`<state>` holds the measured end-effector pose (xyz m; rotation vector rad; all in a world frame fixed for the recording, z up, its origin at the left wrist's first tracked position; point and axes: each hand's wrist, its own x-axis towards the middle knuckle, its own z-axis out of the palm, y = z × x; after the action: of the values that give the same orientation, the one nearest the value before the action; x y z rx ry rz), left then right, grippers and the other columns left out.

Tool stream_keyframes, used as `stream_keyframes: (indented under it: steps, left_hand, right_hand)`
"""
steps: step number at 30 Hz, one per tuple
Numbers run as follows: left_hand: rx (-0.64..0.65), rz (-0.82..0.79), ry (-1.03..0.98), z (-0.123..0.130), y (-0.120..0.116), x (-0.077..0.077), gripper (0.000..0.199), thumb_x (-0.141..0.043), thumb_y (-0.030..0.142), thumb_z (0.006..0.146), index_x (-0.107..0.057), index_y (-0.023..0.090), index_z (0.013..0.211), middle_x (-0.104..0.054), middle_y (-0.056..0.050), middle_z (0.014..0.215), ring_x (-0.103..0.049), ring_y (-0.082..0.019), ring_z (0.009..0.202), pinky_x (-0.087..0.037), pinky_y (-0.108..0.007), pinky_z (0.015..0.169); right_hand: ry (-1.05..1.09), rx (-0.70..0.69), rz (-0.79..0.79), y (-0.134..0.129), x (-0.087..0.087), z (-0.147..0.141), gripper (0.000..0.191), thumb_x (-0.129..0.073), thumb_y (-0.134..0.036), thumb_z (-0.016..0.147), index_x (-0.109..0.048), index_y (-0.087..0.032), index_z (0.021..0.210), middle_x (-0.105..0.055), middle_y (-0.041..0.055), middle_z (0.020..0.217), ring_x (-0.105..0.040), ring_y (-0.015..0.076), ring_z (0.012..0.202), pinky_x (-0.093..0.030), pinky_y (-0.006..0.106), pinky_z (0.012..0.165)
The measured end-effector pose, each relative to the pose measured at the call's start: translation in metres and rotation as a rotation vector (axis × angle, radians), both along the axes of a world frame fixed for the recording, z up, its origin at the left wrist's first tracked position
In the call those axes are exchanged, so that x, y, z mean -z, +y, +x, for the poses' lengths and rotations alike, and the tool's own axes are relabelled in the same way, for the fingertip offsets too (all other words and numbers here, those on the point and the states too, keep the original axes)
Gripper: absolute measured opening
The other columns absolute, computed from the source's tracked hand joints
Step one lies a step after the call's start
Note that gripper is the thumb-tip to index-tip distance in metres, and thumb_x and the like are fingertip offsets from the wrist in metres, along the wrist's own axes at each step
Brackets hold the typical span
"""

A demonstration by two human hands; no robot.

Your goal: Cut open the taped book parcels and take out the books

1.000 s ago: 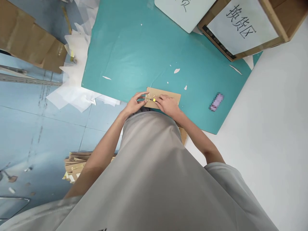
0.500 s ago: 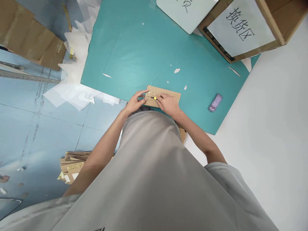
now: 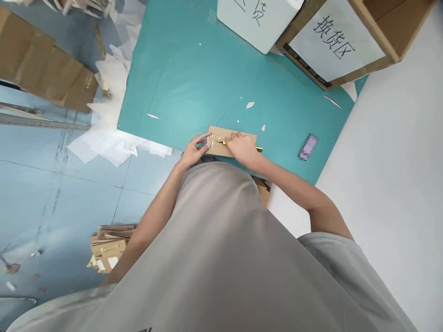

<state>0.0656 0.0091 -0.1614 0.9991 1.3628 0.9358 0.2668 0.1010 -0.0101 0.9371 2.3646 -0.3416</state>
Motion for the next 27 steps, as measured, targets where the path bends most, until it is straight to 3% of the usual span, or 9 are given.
stream_keyframes:
  steps: [5, 9, 15, 21, 27]
  left_hand:
    - [-0.017, -0.023, -0.02, 0.0, 0.001, 0.003, 0.062, -0.079, 0.055, 0.088, -0.07, 0.029, 0.144, -0.06, -0.012, 0.149, -0.066, -0.027, 0.124, -0.062, -0.04, 0.1]
    - [-0.032, -0.027, -0.03, 0.0, 0.002, 0.007, 0.061, -0.08, 0.053, 0.087, -0.072, 0.031, 0.143, -0.061, -0.012, 0.149, -0.067, -0.027, 0.122, -0.061, -0.041, 0.1]
    - [-0.04, -0.044, -0.03, -0.001, 0.004, 0.005, 0.061, -0.082, 0.052, 0.084, -0.074, 0.03, 0.14, -0.064, -0.011, 0.147, -0.067, -0.026, 0.121, -0.061, -0.041, 0.101]
    - [-0.036, -0.065, -0.041, -0.007, 0.006, 0.006, 0.065, -0.082, 0.055, 0.083, -0.072, 0.027, 0.141, -0.066, -0.011, 0.151, -0.067, -0.029, 0.123, -0.059, -0.044, 0.106]
    - [-0.057, -0.094, -0.077, -0.022, 0.004, 0.015, 0.07, -0.08, 0.058, 0.084, -0.069, 0.025, 0.145, -0.066, -0.014, 0.153, -0.066, -0.031, 0.132, -0.056, -0.047, 0.11]
  right_hand:
    - [-0.041, 0.044, 0.003, 0.0, -0.001, 0.024, 0.043, -0.038, -0.004, 0.105, -0.069, -0.008, 0.135, -0.071, 0.0266, 0.129, -0.065, 0.0342, 0.118, -0.05, 0.039, 0.083]
    - [-0.143, 0.13, 0.018, 0.003, -0.009, 0.066, 0.044, -0.04, -0.002, 0.103, -0.075, -0.009, 0.127, -0.072, 0.0267, 0.123, -0.065, 0.0347, 0.113, -0.045, 0.039, 0.078]
    - [-0.162, 0.179, 0.03, 0.004, -0.017, 0.125, 0.043, -0.042, -0.013, 0.108, -0.074, -0.017, 0.137, -0.073, 0.0236, 0.119, -0.064, 0.0327, 0.106, -0.041, 0.037, 0.073]
    - [-0.013, 0.218, 0.039, -0.003, -0.006, 0.153, 0.042, -0.043, -0.031, 0.114, -0.072, -0.027, 0.144, -0.073, 0.017, 0.121, -0.062, 0.0307, 0.11, -0.04, 0.035, 0.074]
    - [0.262, 0.403, -0.01, -0.015, 0.013, 0.162, 0.041, -0.045, -0.039, 0.115, -0.073, -0.026, 0.143, -0.076, 0.0119, 0.123, -0.066, 0.0282, 0.115, -0.044, 0.031, 0.075]
